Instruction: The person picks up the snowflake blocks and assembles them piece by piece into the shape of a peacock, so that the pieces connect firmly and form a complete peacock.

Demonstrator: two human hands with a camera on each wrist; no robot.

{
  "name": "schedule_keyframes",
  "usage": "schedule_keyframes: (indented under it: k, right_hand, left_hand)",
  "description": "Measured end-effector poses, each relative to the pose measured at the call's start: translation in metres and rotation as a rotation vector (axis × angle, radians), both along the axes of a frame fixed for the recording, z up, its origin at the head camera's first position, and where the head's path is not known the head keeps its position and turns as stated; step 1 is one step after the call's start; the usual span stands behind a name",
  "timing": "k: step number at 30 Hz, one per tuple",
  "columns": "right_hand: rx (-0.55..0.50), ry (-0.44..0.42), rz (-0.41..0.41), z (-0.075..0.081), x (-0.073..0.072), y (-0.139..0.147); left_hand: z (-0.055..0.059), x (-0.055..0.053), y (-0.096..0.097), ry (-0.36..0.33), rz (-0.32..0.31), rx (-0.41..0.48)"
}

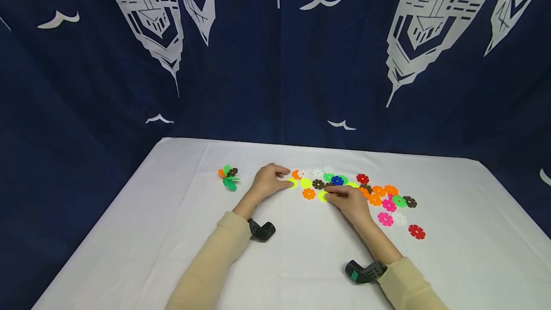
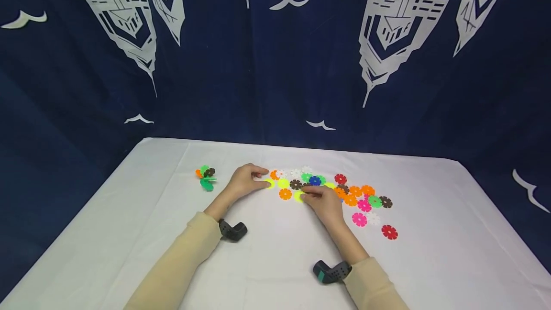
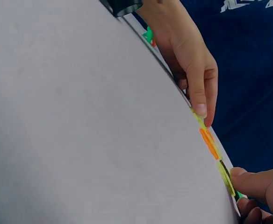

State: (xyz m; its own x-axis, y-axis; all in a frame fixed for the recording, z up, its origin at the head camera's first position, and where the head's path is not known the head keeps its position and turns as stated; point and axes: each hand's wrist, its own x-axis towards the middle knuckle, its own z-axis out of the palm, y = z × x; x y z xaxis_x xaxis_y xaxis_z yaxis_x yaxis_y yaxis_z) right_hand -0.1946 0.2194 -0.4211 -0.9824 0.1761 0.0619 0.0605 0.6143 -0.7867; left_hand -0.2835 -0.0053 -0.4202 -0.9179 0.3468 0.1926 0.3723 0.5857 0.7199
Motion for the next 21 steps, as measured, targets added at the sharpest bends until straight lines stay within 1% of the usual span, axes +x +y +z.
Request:
schedule_keyframes:
  k: [2, 6, 8, 12, 14, 16, 17, 19, 21]
  right_hand:
    - [0.042, 0.004, 0.004, 0.001, -0.002, -0.002]
    - [0.105, 0.003, 0.0, -0.001, -0.003, -0.003]
    - [0.127, 0.011, -0.008, 0.0, -0.003, -0.004]
    - [0.145, 0.05, -0.01, -0.002, 0.0, -0.006]
    - [0.151, 0.077, -0.011, -0.004, 0.002, -0.007]
    - [0.171, 0.087, 0.001, -0.004, 0.004, -0.008]
    - [0.185, 0.091, 0.008, -0.004, 0.005, -0.008]
    - [0.212, 0.094, 0.026, -0.003, 0.005, -0.009]
    - [0.227, 0.096, 0.047, -0.001, 0.006, -0.01]
  left_hand:
    - [-0.002, -0.001, 0.0, 0.018, -0.01, -0.017]
    - [-0.005, -0.001, 0.0, 0.038, -0.021, -0.022]
    - [-0.004, 0.0, 0.0, 0.043, -0.02, -0.017]
    - [-0.004, 0.003, 0.0, 0.024, -0.009, 0.027]
    - [-0.001, 0.007, -0.001, -0.004, 0.002, 0.066]
    - [0.002, 0.013, -0.002, -0.067, 0.014, 0.123]
    - [0.004, 0.017, -0.004, -0.124, 0.015, 0.172]
    - [0.009, 0.027, -0.01, -0.267, -0.004, 0.291]
    - [0.013, 0.04, -0.017, -0.417, -0.023, 0.418]
